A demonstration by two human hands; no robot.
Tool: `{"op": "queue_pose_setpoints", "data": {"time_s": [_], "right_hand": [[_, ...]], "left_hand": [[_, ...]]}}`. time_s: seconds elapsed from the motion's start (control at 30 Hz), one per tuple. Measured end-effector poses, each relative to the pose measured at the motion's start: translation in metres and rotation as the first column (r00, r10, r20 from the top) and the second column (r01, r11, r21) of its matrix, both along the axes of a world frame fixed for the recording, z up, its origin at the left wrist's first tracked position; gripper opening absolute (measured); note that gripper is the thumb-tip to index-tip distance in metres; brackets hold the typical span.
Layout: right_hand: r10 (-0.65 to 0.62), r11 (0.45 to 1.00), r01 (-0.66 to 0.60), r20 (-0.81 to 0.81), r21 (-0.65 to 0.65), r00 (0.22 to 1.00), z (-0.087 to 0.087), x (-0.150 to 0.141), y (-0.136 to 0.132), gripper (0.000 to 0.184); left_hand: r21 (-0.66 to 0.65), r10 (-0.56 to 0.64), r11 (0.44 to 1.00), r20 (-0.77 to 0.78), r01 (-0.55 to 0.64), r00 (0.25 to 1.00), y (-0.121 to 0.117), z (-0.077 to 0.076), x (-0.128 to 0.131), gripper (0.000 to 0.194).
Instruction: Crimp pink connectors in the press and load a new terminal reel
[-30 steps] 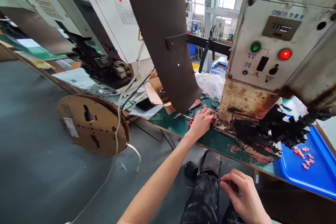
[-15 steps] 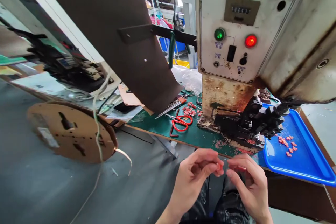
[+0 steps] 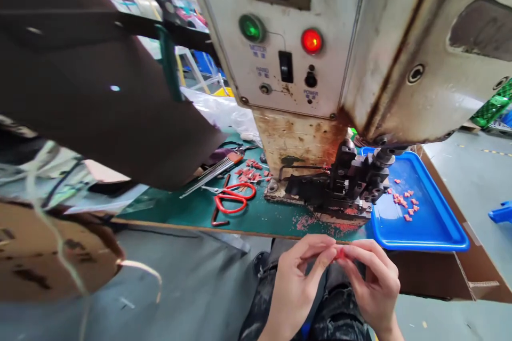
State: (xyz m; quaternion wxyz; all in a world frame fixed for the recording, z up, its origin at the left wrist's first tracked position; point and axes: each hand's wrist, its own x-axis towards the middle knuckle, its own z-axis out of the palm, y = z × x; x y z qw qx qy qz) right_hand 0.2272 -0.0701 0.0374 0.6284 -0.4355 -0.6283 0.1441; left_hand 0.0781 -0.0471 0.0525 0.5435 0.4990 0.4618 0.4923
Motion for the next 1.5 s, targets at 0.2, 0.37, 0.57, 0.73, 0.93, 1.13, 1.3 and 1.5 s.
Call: {"op": "queue_pose_setpoints", "data": {"time_s": [0.2,0.37,0.57,0.73,0.93,1.13,1.3,1.5], "right_hand": [[-0.107,0.986,0.097,-0.069,-0.133,0.992,0.002,0.027,0.024,0.007],[-0.170,0.955,0.135,-0.113,-0.266,0.979,0.006,0.038,0.051,0.017],[-0.193,0.938,0.159,-0.082,-0.307,0.978,0.013,0.032,0.063,0.045],[-0.330,0.910,0.307,-0.042,-0.278,0.943,0.015,0.042,0.062,0.035],[-0.241,0.936,0.223,-0.033,-0.274,0.970,0.012,0.043,0.058,0.032],[-0.266,0.940,0.268,0.039,-0.209,0.963,0.013,0.030,0.064,0.050],[-0.344,0.927,0.342,0.016,-0.154,0.939,0.005,0.026,0.064,0.036],[-0.314,0.936,0.303,-0.034,-0.177,0.949,-0.001,0.026,0.065,0.034]], "left_hand": [[-0.004,-0.116,0.993,-0.084,0.116,0.990,0.006,-0.018,0.007,0.036],[-0.157,-0.422,0.906,-0.334,0.392,0.843,-0.002,-0.085,0.008,0.039],[-0.402,-0.605,0.793,-0.609,0.458,0.512,-0.016,-0.182,-0.002,0.023],[-0.474,-0.660,0.748,-0.608,0.465,0.442,-0.021,-0.202,-0.010,0.014],[-0.486,-0.671,0.738,-0.602,0.468,0.433,-0.019,-0.207,-0.010,0.012],[-0.494,-0.682,0.727,-0.596,0.477,0.423,-0.020,-0.209,-0.010,0.013],[-0.495,-0.684,0.725,-0.600,0.479,0.416,-0.019,-0.208,-0.011,0.012],[-0.501,-0.688,0.720,-0.604,0.480,0.402,-0.019,-0.206,-0.010,0.012]]}}
